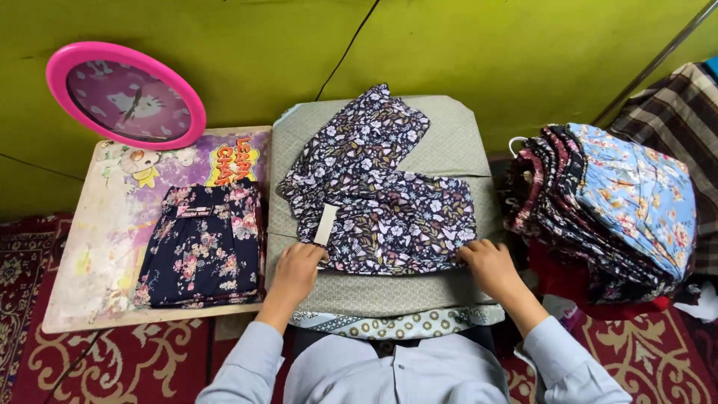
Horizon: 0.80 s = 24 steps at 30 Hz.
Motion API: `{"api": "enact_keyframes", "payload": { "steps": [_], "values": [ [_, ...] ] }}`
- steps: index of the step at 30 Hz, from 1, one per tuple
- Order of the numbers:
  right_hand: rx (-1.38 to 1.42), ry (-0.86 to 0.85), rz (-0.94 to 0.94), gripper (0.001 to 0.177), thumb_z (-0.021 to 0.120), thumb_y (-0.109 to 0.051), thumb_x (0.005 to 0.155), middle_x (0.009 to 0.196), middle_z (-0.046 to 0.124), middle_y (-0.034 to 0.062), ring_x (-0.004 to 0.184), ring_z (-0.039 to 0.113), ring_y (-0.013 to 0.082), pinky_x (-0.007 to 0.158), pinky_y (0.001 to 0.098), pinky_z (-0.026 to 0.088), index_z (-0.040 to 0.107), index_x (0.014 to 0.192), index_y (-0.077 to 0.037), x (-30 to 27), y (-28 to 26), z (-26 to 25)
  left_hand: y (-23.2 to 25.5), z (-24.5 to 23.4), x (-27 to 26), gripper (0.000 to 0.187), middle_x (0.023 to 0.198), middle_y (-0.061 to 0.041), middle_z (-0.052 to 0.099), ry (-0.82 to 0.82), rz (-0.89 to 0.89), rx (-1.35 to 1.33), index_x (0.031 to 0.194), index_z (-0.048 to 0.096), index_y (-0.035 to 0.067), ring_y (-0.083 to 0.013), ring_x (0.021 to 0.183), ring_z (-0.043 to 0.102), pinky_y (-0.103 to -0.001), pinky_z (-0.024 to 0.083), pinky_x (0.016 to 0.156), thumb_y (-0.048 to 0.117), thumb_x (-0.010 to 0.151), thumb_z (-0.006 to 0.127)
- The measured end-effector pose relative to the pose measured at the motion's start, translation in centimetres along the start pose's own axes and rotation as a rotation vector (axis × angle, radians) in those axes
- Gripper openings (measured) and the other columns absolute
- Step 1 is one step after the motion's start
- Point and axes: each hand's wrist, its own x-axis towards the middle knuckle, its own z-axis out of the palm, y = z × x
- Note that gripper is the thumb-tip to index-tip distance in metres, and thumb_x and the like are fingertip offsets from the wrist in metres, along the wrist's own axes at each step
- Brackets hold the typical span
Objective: Folding floral print garments on a cushioned surface in a stockroom setting.
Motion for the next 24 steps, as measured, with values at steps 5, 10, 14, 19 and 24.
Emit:
{"api": "enact_keyframes", "payload": {
  "steps": [5, 10, 14, 19, 24],
  "values": [
    [0.093, -0.042, 0.078, 0.019, 0.060, -0.023, 0.091, 0.103, 0.066, -0.0067, 0.101, 0.064, 0.0193, 0.076, 0.0354, 0.052, 0.066, 0.104, -0.036, -1.6, 1.6, -4.1, 0.9, -2.2, -1.8, 0.035, 0.107, 0.006, 0.063, -0.062, -0.029, -0.013, 0.107, 0.063, 0.027, -0.0187, 0.114, 0.058, -0.043, 0.041, 0.104, 0.022, 0.075, 0.076],
    [0.124, -0.374, 0.028, 0.027, 0.053, -0.020, 0.089, 0.102, 0.062, -0.0054, 0.103, 0.060, 0.0224, 0.071, 0.0439, 0.054, 0.070, 0.099, -0.038, -3.9, 2.1, -6.3, 6.9, -12.4, -1.9, 0.018, 0.120, 0.000, 0.068, -0.677, -0.236, -0.283, 0.107, 0.069, 0.021, -0.0266, 0.115, 0.058, -0.049, 0.041, 0.115, 0.017, 0.090, 0.074],
    [0.312, -0.451, 0.073, 0.054, 0.076, -0.053, 0.084, 0.133, 0.063, 0.0069, 0.125, 0.060, 0.0301, 0.096, 0.0486, 0.056, 0.066, 0.131, -0.028, -1.1, -1.0, -10.7, 5.3, -9.1, -1.3, 0.038, 0.112, -0.004, 0.069, -0.285, 0.072, -0.290, 0.116, 0.069, 0.020, -0.0265, 0.112, 0.063, -0.047, 0.041, 0.101, 0.038, 0.083, 0.075],
    [0.634, -0.027, -0.062, 0.080, 0.073, -0.066, 0.082, 0.131, 0.066, 0.0224, 0.123, 0.062, 0.0403, 0.106, 0.0536, 0.046, 0.060, 0.137, -0.009, 4.6, -14.0, -12.9, 10.6, -8.0, 3.0, 0.071, 0.157, -0.017, 0.041, -0.186, -0.112, -0.215, 0.151, 0.042, 0.013, -0.0326, 0.150, 0.030, -0.056, 0.014, 0.123, 0.046, 0.091, 0.062],
    [0.531, -0.049, -0.326, 0.113, 0.040, -0.087, 0.086, 0.166, 0.028, 0.0209, 0.154, 0.022, 0.0340, 0.121, 0.0583, -0.003, 0.028, 0.160, -0.003, 3.2, -19.5, -8.2, 10.7, -2.2, 1.2, 0.106, 0.164, -0.022, 0.028, -0.105, -0.161, -0.091, 0.157, 0.031, 0.004, -0.0380, 0.152, 0.020, -0.066, 0.005, 0.119, 0.057, 0.074, 0.072]
  ]
}}
